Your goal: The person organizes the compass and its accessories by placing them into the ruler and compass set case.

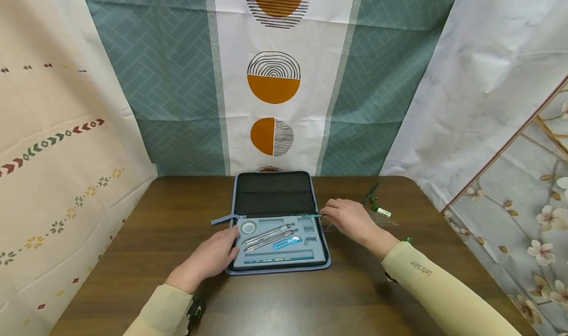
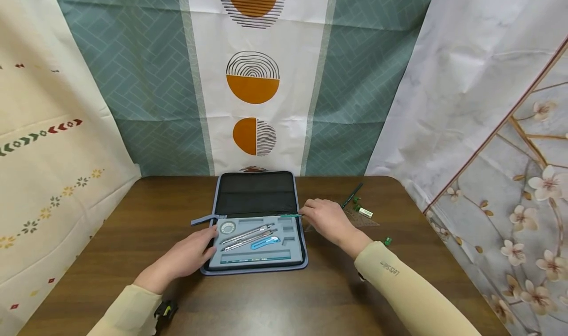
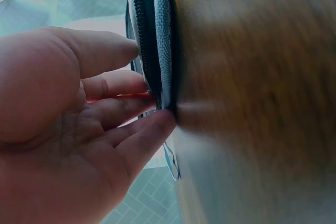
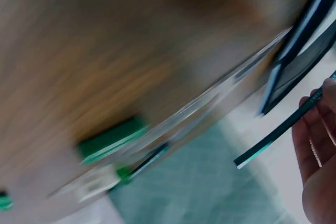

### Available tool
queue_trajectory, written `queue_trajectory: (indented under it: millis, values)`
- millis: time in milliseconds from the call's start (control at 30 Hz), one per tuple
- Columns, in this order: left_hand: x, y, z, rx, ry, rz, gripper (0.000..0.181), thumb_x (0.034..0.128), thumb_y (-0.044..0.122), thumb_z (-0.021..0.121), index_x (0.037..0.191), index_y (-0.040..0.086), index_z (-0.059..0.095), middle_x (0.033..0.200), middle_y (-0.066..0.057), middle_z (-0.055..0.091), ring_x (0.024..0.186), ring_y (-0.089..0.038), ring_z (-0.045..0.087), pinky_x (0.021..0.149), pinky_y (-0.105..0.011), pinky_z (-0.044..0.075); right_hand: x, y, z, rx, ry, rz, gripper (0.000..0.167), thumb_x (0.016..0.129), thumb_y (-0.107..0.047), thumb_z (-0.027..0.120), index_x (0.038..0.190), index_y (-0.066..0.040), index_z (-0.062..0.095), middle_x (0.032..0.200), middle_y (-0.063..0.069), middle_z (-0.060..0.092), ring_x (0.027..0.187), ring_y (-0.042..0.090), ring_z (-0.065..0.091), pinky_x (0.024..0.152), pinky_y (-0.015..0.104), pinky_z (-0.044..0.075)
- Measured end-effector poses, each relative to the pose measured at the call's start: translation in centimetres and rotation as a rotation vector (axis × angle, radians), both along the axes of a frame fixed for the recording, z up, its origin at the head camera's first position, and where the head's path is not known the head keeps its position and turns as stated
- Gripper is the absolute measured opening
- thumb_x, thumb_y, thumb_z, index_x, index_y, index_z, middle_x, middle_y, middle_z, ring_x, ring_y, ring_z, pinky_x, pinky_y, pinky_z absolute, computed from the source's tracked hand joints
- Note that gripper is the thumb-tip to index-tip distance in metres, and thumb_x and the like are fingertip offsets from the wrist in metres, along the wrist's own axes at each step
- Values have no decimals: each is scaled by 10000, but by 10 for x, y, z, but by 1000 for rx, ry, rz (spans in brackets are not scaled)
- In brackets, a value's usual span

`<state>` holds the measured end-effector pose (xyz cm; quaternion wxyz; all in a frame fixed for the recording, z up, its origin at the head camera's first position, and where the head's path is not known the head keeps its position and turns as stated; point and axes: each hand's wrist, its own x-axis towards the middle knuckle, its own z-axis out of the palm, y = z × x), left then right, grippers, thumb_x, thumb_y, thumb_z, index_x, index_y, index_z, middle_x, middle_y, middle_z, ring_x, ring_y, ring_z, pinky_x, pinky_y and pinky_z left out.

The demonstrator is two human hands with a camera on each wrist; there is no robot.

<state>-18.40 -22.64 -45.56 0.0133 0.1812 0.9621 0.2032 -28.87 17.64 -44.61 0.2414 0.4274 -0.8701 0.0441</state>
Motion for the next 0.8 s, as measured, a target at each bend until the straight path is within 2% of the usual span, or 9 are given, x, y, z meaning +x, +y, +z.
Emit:
queue_trajectory:
  millis: [233,433,633,800]
  values:
    - [-1,0,-2,-7,-11,4,418,1077,97,707,1439,-94,622,1607,-335,508,1484,-475,520,1206,-617,440,26,-43,1,-8,-55,30,176,943,-99,894,1106,-152,857,1015,-24,736,876,149,731,750,345,645]
    - [-2,0,-1,-3,-9,-1,419,1081,99,699,1443,-98,621,1614,-338,500,1487,-481,513,1211,-619,434,46,-73,3,-25,-76,86,152,949,-112,889,1088,-161,855,973,-34,710,834,135,706,720,304,626]
    - [-1,-1,-2,8,-12,4,415,1081,94,696,1441,-100,622,1610,-342,502,1487,-485,512,1212,-623,431,59,-99,0,-1,-97,119,120,975,-156,872,1081,-211,857,970,-76,709,845,107,707,705,292,610]
    - [-1,-1,-3,6,-9,0,410,1079,96,700,1432,-100,628,1610,-341,502,1486,-486,512,1214,-621,430,67,-113,-4,24,-119,153,114,980,-163,870,1078,-219,854,962,-73,706,849,110,691,739,279,597]
